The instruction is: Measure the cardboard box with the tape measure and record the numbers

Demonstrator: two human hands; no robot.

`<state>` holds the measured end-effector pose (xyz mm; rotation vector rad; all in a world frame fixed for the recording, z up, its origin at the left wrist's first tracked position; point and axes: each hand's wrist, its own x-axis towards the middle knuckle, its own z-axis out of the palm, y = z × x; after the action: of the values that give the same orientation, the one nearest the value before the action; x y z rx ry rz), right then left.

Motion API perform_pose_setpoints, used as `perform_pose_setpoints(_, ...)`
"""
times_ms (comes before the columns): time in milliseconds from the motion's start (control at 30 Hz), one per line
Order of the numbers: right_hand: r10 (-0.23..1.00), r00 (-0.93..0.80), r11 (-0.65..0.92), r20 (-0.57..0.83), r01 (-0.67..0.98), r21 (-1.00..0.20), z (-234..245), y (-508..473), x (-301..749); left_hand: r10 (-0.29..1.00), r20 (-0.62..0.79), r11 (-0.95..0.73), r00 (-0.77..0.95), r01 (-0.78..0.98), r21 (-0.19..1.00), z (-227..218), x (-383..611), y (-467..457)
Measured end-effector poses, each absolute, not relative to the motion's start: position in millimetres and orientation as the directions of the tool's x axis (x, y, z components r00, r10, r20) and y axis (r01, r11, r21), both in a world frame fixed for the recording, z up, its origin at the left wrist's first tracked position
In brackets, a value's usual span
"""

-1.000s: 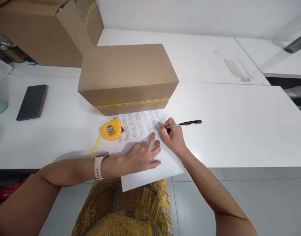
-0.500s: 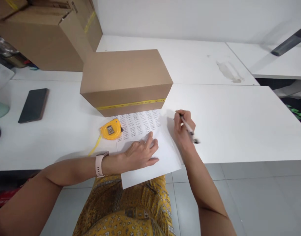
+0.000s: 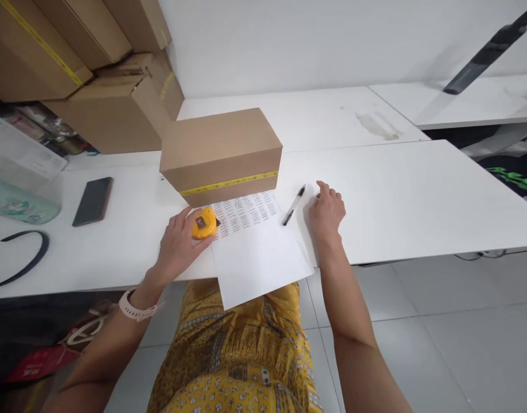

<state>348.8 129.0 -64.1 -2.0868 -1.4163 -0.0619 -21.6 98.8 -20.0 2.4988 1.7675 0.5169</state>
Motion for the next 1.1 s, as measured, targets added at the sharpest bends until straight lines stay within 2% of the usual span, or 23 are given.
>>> perform_pose_setpoints(67, 0.781, 0.45, -0.188, 0.433, 0.831, -0.523, -58.6, 128.4, 342.4, 0.95, 0.185, -0.297, 0.253, 0.912, 0.281, -24.6, -27.2, 101.4)
perform_pose_setpoints(133, 0.73, 0.445, -0.081, 0.519, 0.81, -0.581, -49.5, 121.4, 326.4, 0.958, 0.185, -0.272, 0.22, 0.901, 0.337, -25.4, -26.4, 99.3)
perform_pose_setpoints(200, 0.732, 0.409, 0.058, 0.545, 0.759, -0.648, -38.4, 106.0, 300.4, 0.958, 0.194, -0.277, 0.211, 0.852, 0.444, -20.8, -22.2, 90.4)
perform_pose_setpoints(267, 0.836, 0.299, 0.197, 0.46, 0.619, -0.76, -27.2, 83.7, 269.3, 0.949, 0.14, -0.305, 0.282, 0.716, 0.628, -11.5, -17.0, 75.1)
perform_pose_setpoints(300, 0.909, 0.195, 0.23, 0.368, 0.502, -0.834, -21.9, 71.4, 254.3, 0.933, 0.103, -0.309, 0.345, 0.617, 0.724, -5.9, -14.5, 65.9)
perform_pose_setpoints(367, 0.986, -0.073, 0.165, 0.151, 0.257, -0.952, -12.8, 47.9, 230.4, 0.882, 0.05, -0.279, 0.469, 0.434, 0.856, 4.6, -10.3, 47.7)
perform_pose_setpoints(433, 0.964, -0.264, 0.046, 0.019, 0.1, -0.994, -6.6, 29.8, 217.9, 0.853, 0.028, -0.242, 0.521, 0.348, 0.906, 12.4, -7.7, 33.5)
perform_pose_setpoints(533, 0.936, -0.35, -0.041, -0.036, -0.006, -0.999, -3.5, 18.2, 220.3, 0.846, -0.005, -0.2, 0.533, 0.325, 0.924, 19.1, -8.4, 26.3)
perform_pose_setpoints(600, 0.944, -0.33, -0.049, -0.032, -0.043, -0.998, -0.6, 22.3, 233.2, 0.846, -0.03, -0.158, 0.532, 0.305, 0.939, 24.5, -13.2, 32.6)
perform_pose_setpoints(667, 0.974, -0.228, -0.025, -0.011, -0.057, -0.998, 9.4, 36.9, 253.7, 0.869, -0.029, -0.119, 0.493, 0.266, 0.957, 35.2, -22.6, 48.2)
perform_pose_setpoints(733, 0.999, -0.034, 0.013, 0.016, -0.067, -0.998, 29.7, 61.9, 280.6, 0.909, 0.018, -0.119, 0.417, 0.216, 0.969, 52.4, -37.3, 72.7)
perform_pose_setpoints(833, 0.971, 0.239, 0.066, 0.028, -0.156, -0.986, 71.4, 114.2, 326.0, 0.942, 0.113, -0.171, 0.317, 0.159, 0.972, 86.6, -67.2, 121.1)
perform_pose_setpoints(900, 0.929, 0.37, 0.049, -0.031, -0.206, -0.977, 95.6, 151.9, 351.5, 0.962, 0.144, -0.182, 0.231, 0.153, 0.971, 109.3, -88.6, 155.0)
perform_pose_setpoints(1000, 0.904, 0.416, -0.024, -0.099, -0.182, -0.983, 113.4, 199.9, 368.9, 0.991, 0.103, -0.117, 0.088, 0.175, 0.977, 134.8, -116.7, 196.3)
perform_pose_setpoints(1100, 0.897, 0.425, -0.062, -0.123, -0.156, -0.986, 111.9, 233.2, 358.3, 0.998, 0.064, -0.065, 0.011, 0.193, 0.979, 144.0, -137.0, 220.0)
